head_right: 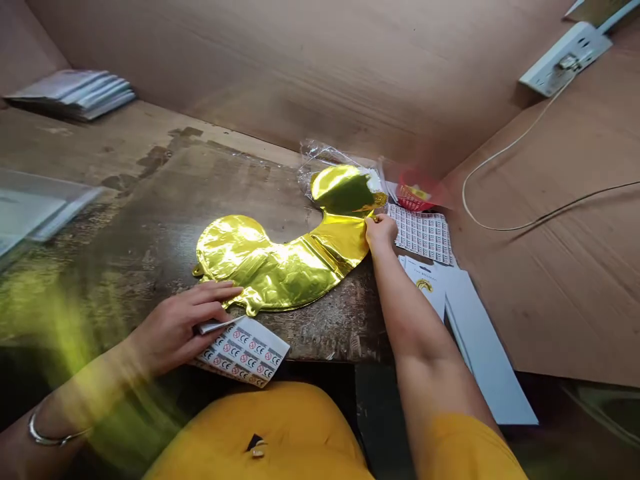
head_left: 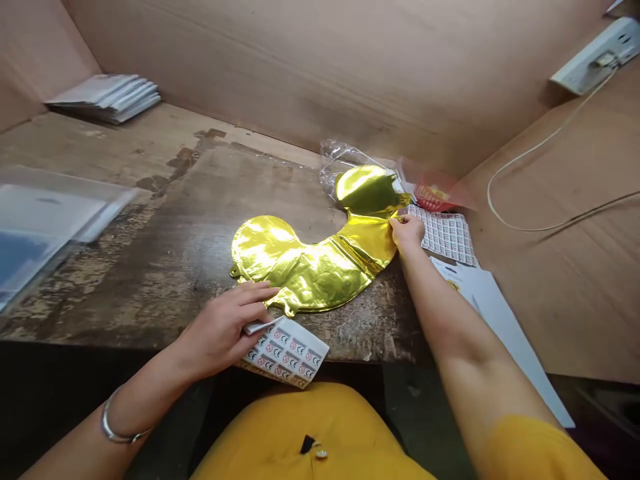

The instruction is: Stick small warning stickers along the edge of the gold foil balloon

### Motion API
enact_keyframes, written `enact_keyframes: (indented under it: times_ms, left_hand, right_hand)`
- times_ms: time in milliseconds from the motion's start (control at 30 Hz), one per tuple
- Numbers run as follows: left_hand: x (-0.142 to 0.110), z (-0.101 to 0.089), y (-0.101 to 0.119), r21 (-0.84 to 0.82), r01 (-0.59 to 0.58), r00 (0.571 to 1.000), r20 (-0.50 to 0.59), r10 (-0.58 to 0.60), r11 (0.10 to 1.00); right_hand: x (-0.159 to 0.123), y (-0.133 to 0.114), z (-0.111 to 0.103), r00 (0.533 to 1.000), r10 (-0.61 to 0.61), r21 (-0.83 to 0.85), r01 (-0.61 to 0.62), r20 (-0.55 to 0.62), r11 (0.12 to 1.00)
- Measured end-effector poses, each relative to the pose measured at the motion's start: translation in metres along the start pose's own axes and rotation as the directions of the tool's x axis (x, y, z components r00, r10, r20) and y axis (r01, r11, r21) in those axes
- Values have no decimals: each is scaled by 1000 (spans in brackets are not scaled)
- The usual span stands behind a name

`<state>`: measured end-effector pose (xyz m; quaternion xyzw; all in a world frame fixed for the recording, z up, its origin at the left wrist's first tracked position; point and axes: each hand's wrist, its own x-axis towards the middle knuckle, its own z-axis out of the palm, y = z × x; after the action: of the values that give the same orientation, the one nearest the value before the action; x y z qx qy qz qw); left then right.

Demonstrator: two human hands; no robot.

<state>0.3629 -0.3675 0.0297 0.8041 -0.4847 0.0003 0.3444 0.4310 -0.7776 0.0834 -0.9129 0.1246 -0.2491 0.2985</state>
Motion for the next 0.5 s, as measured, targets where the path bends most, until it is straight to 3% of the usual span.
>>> enact_keyframes:
  times_ms: [100,167,200,233,300,333,367,400,433,500]
  left_hand:
    - [2,0,-1,-6,13,1000,-16,-13,1000]
    - [4,-1,1,-26,23,1000,-17,-23,999]
    - [4,-3,3,-48,26,999,-19,-27,999]
    - [3,-5,5,-82,32,999,-26,-35,996]
    - [1,-9,14,-195,81,993,-72,-97,977]
    - [-1,-12,19,-276,140,980,-98,-173,951]
    - [-2,-14,25,-378,224,953,-107,-283,898]
    - [-4,-16,32,-490,322,909,-79,-409,810]
    - [-5,-16,38,-597,408,854,-18,-520,691]
    - [-8,-16,50,-749,509,751,146,-644,424]
  right_hand:
    - [-1,-4,-4,988,36,-111,-53,-149,992]
    - [-17,-26,-5,970,-1,-193,-48,-245,980]
    - [-29,-42,-6,971,-44,-219,-8,-235,976]
    - [-45,-60,-7,978,-86,-216,43,-192,975]
    - [-85,-100,-10,964,-254,-177,263,74,948]
    - [-108,-119,-12,945,-298,-133,316,137,940]
    - [-129,-136,-14,894,-358,-64,387,271,920]
    - [-150,-150,-15,810,-424,4,462,405,887]
    - [-167,-161,-15,766,-450,51,483,459,874]
    - [-190,-171,-11,745,-413,92,432,523,897]
